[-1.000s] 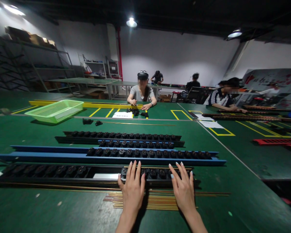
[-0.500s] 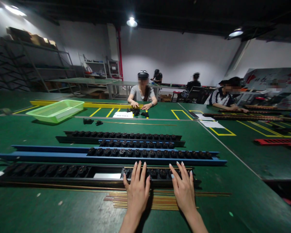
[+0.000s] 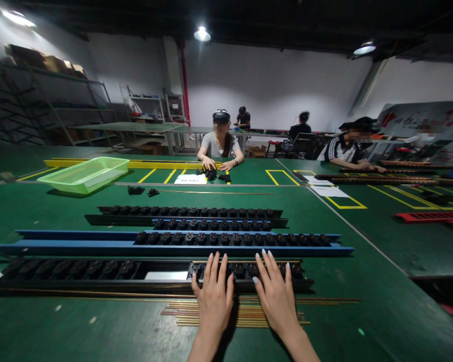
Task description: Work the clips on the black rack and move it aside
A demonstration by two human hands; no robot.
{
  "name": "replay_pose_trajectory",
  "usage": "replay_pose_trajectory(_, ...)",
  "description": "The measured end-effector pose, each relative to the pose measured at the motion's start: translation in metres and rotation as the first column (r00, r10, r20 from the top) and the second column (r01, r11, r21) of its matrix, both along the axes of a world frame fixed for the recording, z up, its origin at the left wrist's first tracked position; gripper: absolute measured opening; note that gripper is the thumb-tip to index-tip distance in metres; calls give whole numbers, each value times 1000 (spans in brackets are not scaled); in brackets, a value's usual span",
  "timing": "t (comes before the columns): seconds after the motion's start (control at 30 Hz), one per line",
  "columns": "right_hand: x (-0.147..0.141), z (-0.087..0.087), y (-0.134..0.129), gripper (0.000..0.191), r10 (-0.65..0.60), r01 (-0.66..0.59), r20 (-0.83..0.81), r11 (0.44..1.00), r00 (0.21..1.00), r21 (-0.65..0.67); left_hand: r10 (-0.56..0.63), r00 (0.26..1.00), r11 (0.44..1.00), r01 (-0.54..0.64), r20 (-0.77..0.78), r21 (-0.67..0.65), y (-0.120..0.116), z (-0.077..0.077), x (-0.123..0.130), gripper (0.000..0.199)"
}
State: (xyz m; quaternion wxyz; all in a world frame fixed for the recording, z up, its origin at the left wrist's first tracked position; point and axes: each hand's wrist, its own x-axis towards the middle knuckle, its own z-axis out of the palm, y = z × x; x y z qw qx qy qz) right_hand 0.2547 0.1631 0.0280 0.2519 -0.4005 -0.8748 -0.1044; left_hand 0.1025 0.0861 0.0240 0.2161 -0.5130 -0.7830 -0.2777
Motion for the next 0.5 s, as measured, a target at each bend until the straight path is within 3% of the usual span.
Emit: replay_pose_trajectory(0.5, 19, -12, 16, 52, -17, 20, -79, 999, 997, 29, 1, 1000, 1000, -1, 2, -20, -1, 2, 1, 47)
